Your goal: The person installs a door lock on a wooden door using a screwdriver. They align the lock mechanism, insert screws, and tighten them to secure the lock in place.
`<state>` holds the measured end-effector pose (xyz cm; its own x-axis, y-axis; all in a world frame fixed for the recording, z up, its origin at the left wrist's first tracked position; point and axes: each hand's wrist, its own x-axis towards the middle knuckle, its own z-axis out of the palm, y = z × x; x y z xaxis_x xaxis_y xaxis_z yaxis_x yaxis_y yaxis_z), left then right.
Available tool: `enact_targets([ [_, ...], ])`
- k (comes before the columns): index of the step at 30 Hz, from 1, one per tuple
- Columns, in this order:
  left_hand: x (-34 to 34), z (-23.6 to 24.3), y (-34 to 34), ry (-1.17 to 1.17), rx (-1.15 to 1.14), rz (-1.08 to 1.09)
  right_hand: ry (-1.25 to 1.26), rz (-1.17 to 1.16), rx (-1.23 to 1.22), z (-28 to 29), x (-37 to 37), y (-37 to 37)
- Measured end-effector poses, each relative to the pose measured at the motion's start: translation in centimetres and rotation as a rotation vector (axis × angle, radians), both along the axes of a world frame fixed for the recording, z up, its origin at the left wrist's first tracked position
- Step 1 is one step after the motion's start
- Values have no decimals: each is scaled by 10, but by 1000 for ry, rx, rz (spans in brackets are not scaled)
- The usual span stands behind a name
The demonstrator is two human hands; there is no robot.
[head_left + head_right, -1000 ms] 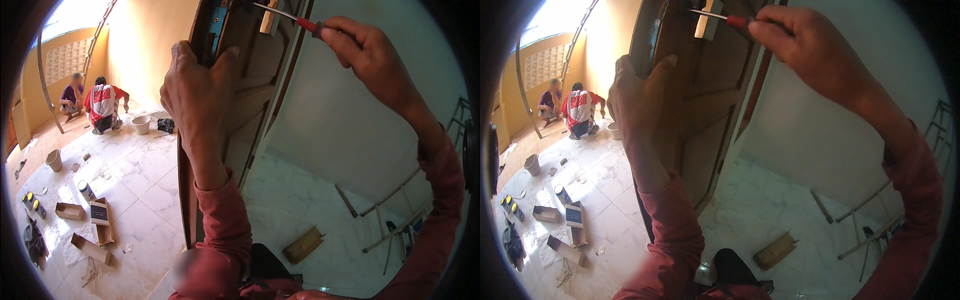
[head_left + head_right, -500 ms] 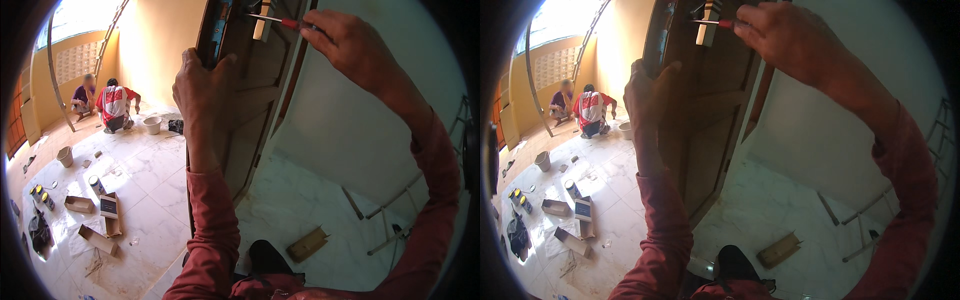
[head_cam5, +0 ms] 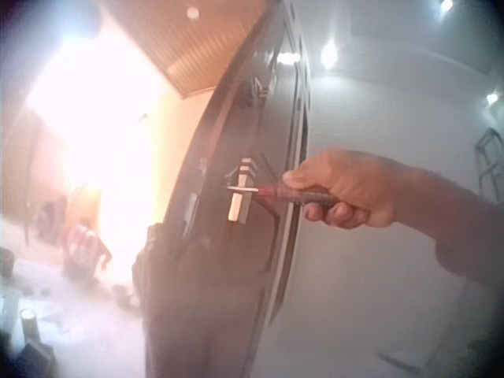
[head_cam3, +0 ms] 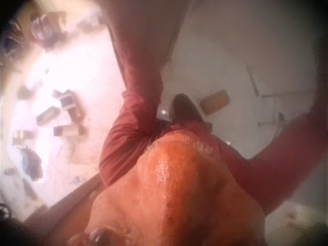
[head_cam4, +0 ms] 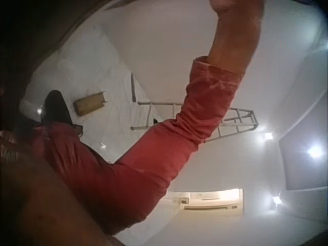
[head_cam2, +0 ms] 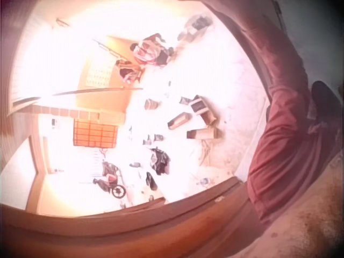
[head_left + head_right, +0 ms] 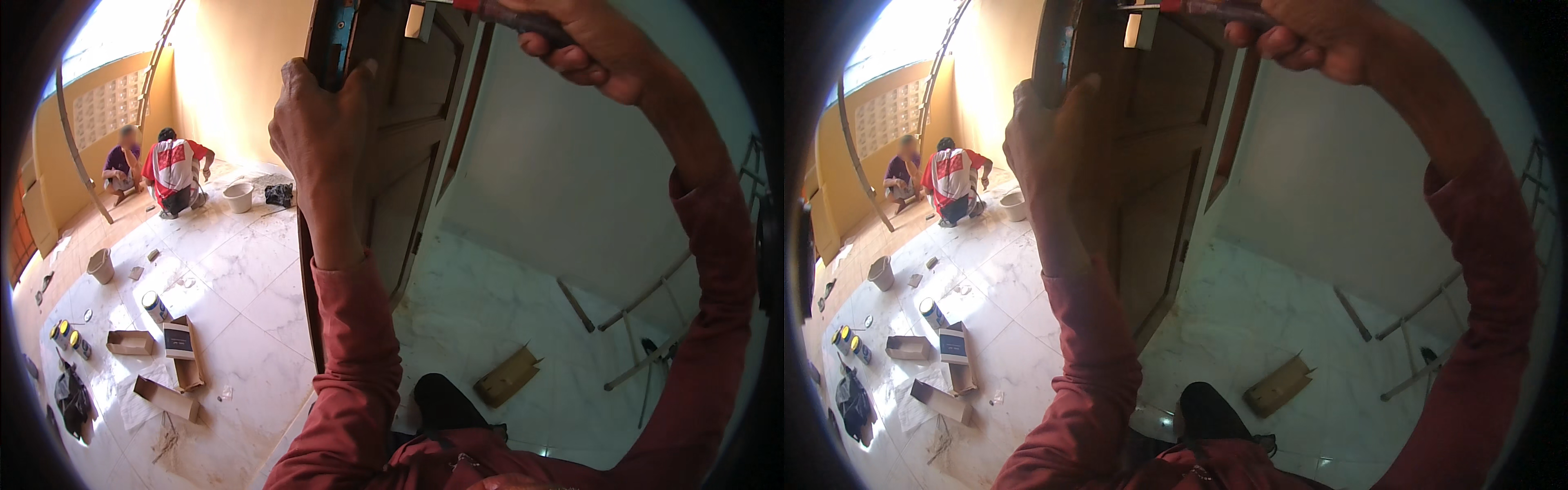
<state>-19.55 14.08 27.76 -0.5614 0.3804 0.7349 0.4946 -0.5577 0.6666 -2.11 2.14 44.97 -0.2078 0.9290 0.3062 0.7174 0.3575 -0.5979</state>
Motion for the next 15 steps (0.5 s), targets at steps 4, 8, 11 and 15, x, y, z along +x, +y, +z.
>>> enact_targets([
  [4,-5,0,-2,38,-36,-24,-15,146,-30,-6,10,6],
  [8,-8,1,-2,58,-71,-22,-213,156,286,-10,16,23],
  [11,-7,0,-2,50,-25,-19,-853,157,1087,-18,21,35],
  [15,-4,-1,-2,-1,-13,-69,-1252,-32,1508,-27,29,46],
])
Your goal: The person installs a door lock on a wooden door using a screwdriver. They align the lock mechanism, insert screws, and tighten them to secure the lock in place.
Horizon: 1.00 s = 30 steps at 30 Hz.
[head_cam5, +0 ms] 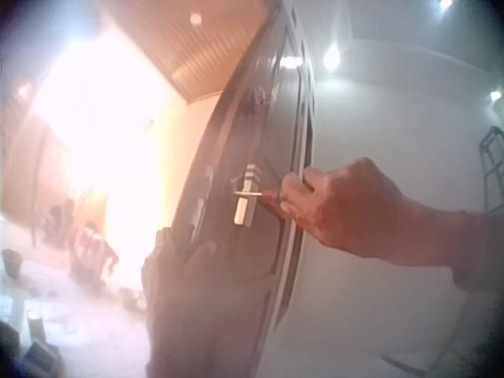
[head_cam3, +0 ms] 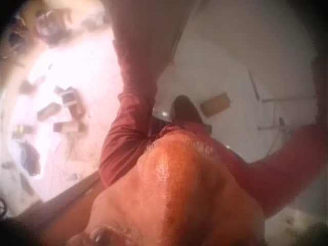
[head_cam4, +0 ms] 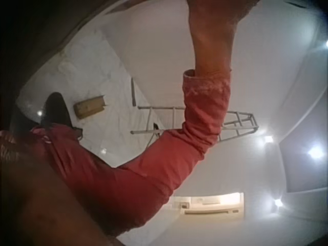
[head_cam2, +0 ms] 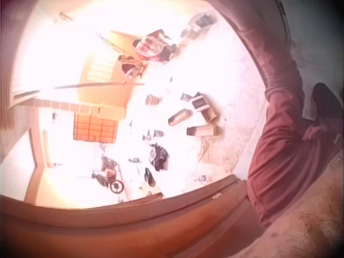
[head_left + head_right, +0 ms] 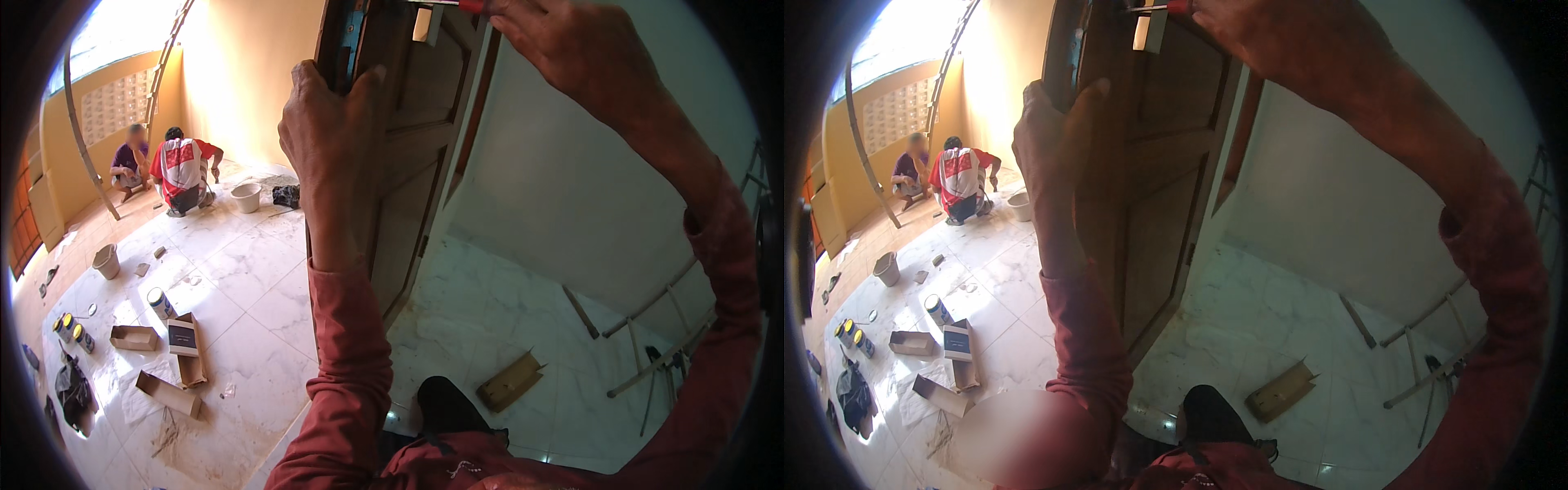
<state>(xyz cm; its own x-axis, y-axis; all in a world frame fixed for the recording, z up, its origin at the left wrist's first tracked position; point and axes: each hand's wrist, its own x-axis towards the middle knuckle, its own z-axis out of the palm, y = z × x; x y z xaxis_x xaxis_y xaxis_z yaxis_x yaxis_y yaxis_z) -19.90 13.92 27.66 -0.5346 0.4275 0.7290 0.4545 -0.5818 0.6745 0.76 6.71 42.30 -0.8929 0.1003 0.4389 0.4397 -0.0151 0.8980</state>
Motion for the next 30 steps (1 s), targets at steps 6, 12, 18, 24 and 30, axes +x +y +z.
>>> enact_targets([
  [6,4,3,2,-17,22,72,718,-29,-927,17,-17,-22],
  [12,7,7,-11,-25,-43,53,1332,36,-1727,25,-22,-40],
  [18,1,9,-17,11,-99,-15,924,98,-1162,1,11,-7],
  [24,-3,4,-3,47,-50,26,198,138,-183,-10,7,-3],
  [30,-2,1,-4,21,-18,-14,-48,-251,188,-18,6,-10],
])
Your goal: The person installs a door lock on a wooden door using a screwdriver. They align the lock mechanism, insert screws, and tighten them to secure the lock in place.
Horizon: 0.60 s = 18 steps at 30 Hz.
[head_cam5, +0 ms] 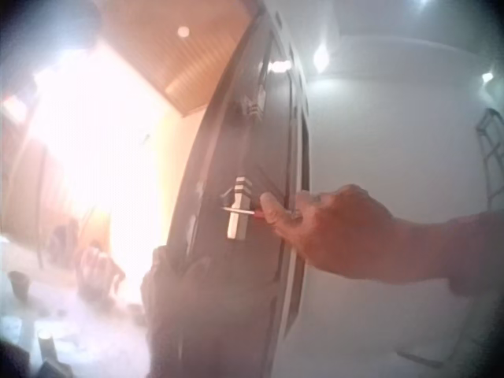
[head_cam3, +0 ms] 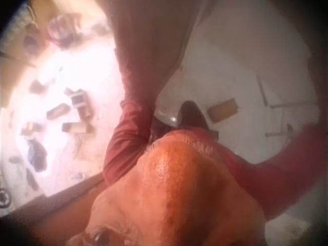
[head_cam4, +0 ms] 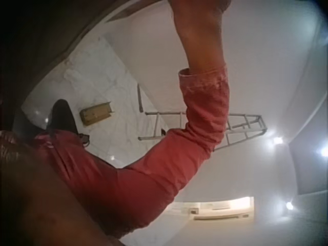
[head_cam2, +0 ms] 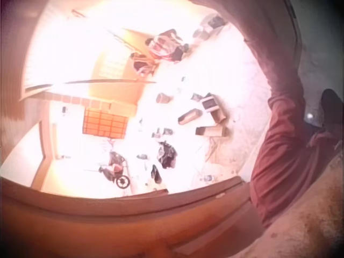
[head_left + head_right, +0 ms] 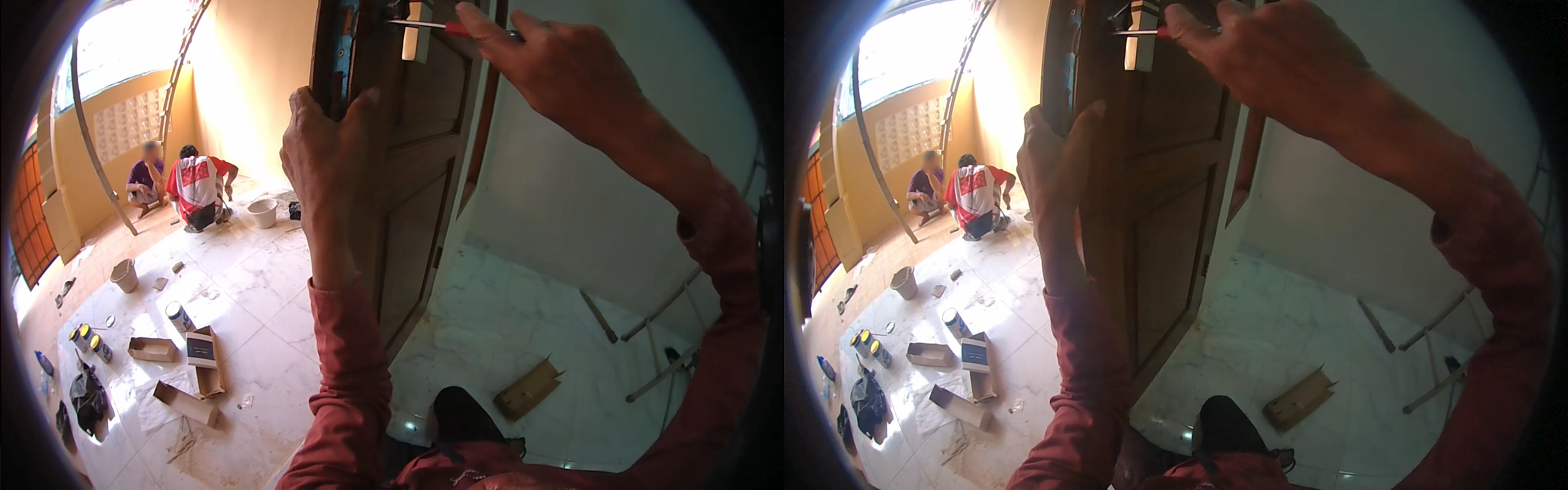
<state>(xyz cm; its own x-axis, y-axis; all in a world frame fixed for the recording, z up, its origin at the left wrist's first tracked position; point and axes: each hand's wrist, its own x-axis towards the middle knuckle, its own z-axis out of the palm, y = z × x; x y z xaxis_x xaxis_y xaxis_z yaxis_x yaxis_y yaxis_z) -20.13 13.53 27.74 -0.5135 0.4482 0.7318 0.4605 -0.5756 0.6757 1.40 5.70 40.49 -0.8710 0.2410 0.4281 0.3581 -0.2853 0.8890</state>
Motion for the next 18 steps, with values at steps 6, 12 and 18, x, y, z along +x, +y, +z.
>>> enact_targets([
  [6,8,3,5,-18,21,109,185,16,-311,8,-27,-20],
  [12,9,0,10,-21,79,116,1210,202,-1325,20,-24,-4],
  [18,12,2,-2,-17,0,98,1379,147,-1537,50,-5,-4],
])
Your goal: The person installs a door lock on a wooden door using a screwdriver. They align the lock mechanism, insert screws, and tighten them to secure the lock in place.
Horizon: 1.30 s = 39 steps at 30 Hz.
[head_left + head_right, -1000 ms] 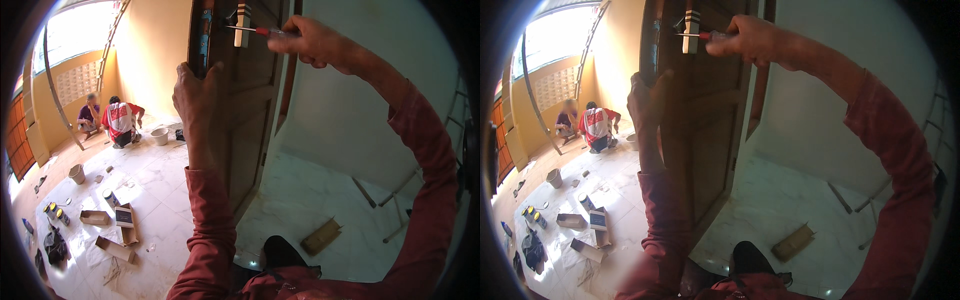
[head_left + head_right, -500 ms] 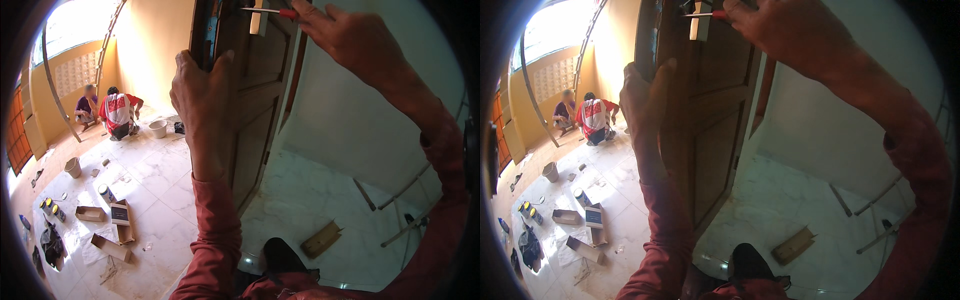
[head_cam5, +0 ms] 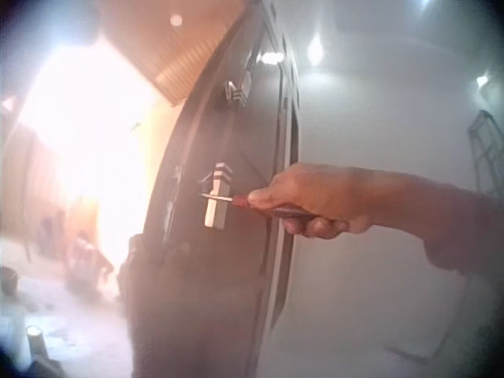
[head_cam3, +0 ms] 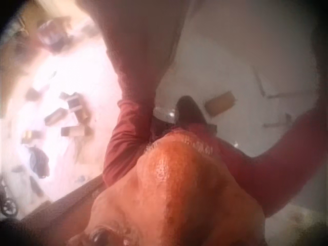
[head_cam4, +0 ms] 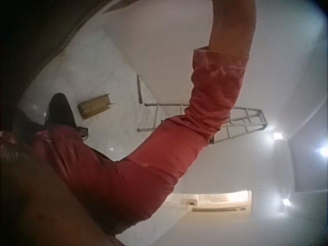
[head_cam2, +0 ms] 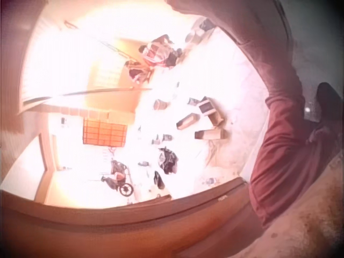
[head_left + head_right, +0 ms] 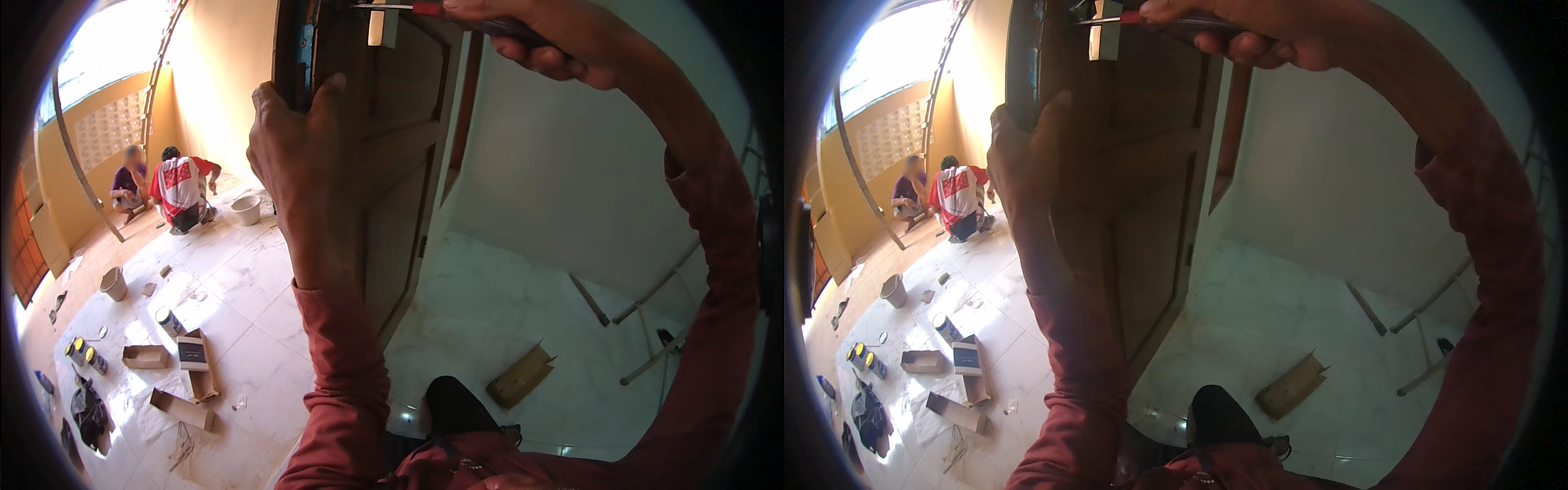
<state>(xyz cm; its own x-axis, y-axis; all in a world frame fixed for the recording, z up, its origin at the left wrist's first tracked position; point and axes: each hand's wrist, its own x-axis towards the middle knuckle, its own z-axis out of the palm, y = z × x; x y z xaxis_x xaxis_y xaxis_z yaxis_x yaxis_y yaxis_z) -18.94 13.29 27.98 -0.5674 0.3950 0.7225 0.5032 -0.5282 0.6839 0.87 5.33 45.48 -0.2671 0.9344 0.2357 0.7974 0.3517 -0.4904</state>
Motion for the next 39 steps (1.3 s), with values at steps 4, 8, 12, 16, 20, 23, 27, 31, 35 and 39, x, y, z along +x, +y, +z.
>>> enact_targets([
  [4,-6,2,-3,36,-34,-31,-187,25,322,-6,-5,-12],
  [8,-8,1,0,36,-42,-47,-837,310,1179,-25,-5,-3],
  [12,-4,-2,0,-8,19,-89,-1384,-102,1610,-39,3,3],
  [16,-3,1,1,-15,5,-42,-1357,-34,1578,-38,-14,-5],
  [20,-3,1,4,-25,42,-25,-659,-91,779,-25,-33,-18],
  [23,-2,-1,6,-15,22,-35,-457,-89,449,-11,-25,-16],
  [27,-1,-2,3,-9,88,-43,163,-38,-154,13,-8,-4],
  [31,-3,1,-5,26,-9,-41,-100,27,58,16,-3,-13],
  [35,-7,3,-3,96,-31,-9,-358,193,490,-1,18,-30],
  [39,-10,-3,13,87,36,-54,44,233,529,-11,77,-28],
])
